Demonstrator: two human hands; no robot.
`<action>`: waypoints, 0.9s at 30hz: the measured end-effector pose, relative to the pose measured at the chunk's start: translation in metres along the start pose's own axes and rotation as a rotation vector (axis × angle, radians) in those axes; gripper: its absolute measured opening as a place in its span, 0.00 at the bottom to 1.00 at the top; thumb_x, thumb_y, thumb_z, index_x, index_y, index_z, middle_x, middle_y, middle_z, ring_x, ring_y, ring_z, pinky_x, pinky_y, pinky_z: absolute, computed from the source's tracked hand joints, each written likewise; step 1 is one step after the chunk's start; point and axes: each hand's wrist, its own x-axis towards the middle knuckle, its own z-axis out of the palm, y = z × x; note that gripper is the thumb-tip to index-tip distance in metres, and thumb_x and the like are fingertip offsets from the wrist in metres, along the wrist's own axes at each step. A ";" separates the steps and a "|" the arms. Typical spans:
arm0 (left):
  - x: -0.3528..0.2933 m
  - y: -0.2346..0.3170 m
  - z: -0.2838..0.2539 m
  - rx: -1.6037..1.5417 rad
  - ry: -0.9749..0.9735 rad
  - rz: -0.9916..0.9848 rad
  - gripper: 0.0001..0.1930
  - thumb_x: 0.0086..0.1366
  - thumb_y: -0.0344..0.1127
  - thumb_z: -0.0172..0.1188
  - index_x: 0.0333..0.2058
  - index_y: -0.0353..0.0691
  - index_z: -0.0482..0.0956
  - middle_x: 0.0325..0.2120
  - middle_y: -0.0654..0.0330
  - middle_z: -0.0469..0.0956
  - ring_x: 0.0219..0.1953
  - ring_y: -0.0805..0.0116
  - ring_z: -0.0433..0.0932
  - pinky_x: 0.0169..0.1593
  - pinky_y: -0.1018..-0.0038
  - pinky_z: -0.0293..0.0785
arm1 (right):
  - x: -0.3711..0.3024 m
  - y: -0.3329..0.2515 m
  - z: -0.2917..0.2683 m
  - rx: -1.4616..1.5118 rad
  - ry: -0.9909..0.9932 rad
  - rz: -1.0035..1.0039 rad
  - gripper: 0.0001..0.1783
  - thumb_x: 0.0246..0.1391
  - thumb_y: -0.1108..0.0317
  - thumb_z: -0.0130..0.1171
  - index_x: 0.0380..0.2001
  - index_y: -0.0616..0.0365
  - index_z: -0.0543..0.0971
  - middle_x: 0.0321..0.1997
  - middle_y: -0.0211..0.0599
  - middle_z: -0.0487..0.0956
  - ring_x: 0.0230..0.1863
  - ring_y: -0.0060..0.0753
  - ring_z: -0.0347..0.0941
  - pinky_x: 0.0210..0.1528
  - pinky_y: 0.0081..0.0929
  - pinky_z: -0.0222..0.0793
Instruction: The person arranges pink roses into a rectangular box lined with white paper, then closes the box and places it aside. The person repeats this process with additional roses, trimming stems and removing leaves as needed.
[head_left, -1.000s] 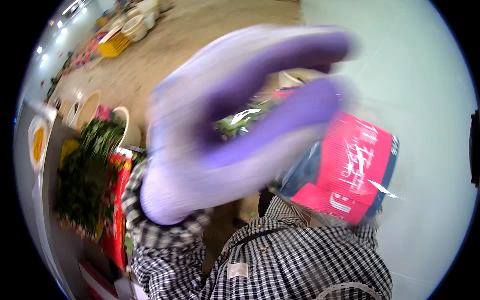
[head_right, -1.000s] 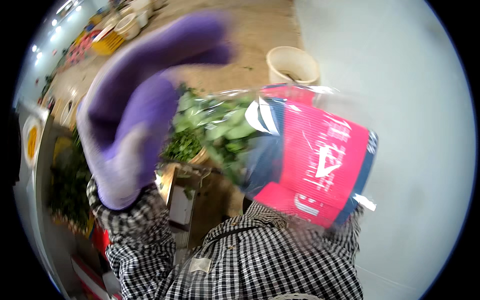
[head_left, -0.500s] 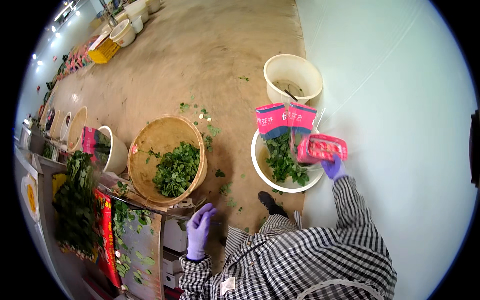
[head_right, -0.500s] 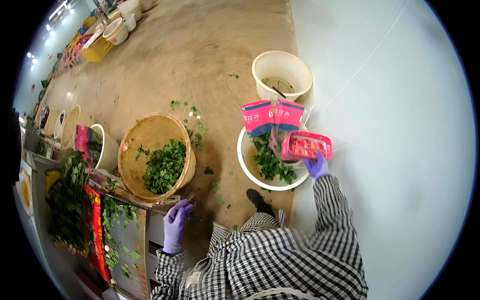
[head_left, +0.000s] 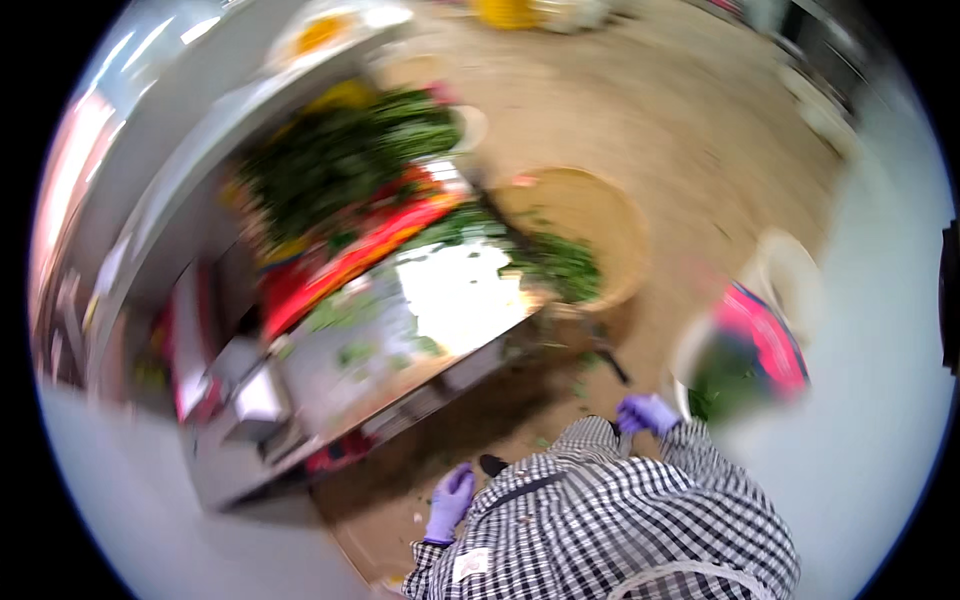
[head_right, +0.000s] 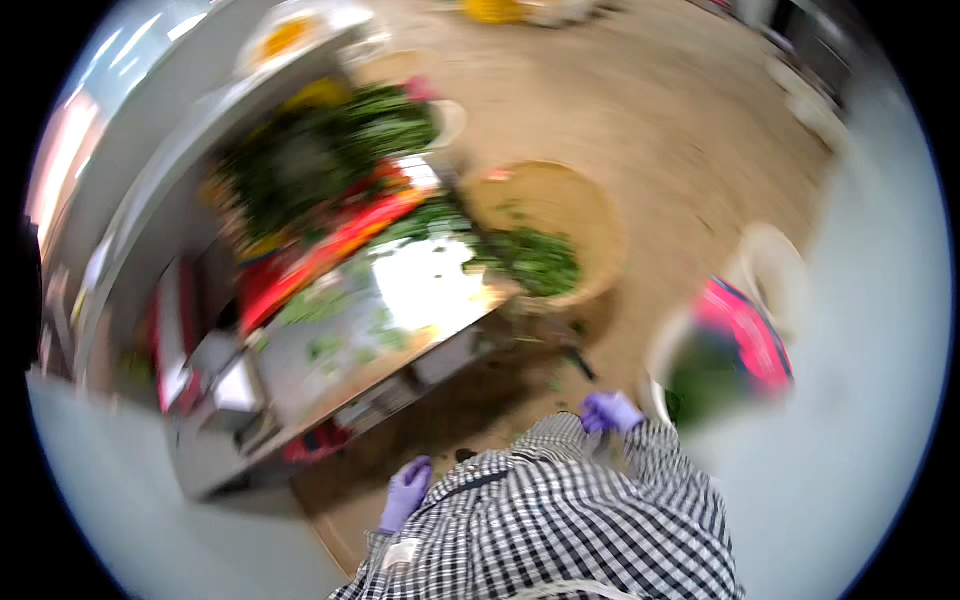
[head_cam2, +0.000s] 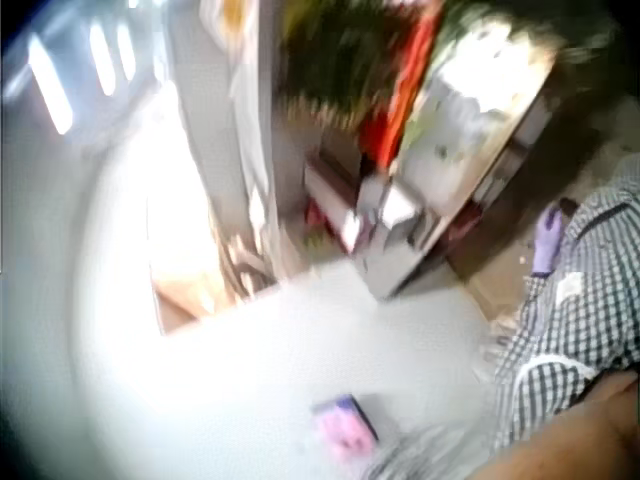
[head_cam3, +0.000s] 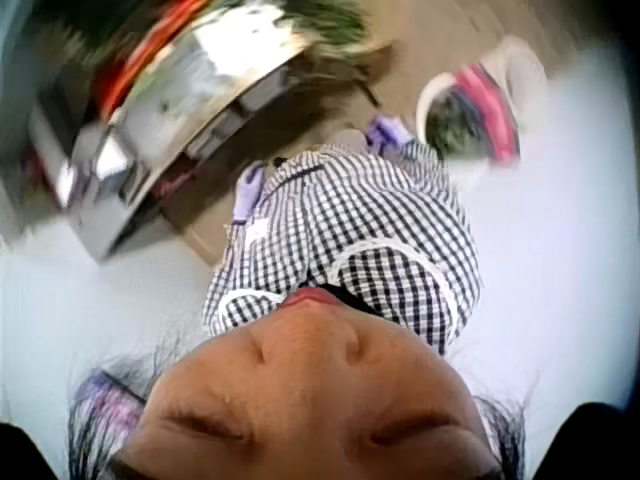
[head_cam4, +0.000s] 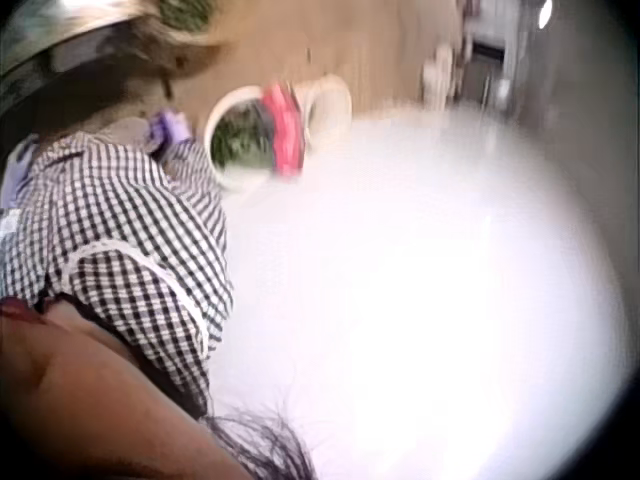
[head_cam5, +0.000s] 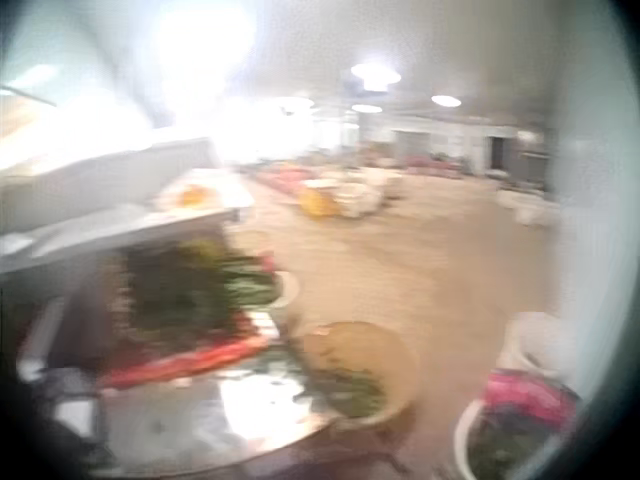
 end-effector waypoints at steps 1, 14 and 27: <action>-0.009 -0.002 -0.019 -0.037 -0.070 -0.108 0.17 0.66 0.32 0.58 0.51 0.31 0.75 0.46 0.53 0.80 0.47 0.70 0.78 0.53 0.77 0.72 | -0.002 0.012 0.051 -0.090 -0.025 -0.037 0.15 0.61 0.63 0.54 0.37 0.65 0.81 0.32 0.43 0.83 0.26 0.34 0.80 0.29 0.28 0.80; -0.031 -0.067 -0.314 -0.141 0.416 -0.049 0.19 0.65 0.39 0.56 0.50 0.34 0.76 0.45 0.47 0.79 0.49 0.58 0.79 0.53 0.69 0.72 | 0.093 -0.233 0.848 -0.905 -0.772 -1.658 0.21 0.61 0.61 0.50 0.55 0.55 0.73 0.55 0.51 0.74 0.54 0.53 0.71 0.57 0.42 0.66; -0.001 0.028 -0.584 -0.275 0.673 0.062 0.18 0.67 0.29 0.54 0.55 0.35 0.73 0.44 0.65 0.79 0.35 0.87 0.71 0.36 0.89 0.66 | 0.192 -0.195 1.138 -1.575 -0.440 -1.499 0.11 0.52 0.65 0.50 0.30 0.53 0.82 0.30 0.40 0.83 0.32 0.41 0.81 0.30 0.48 0.74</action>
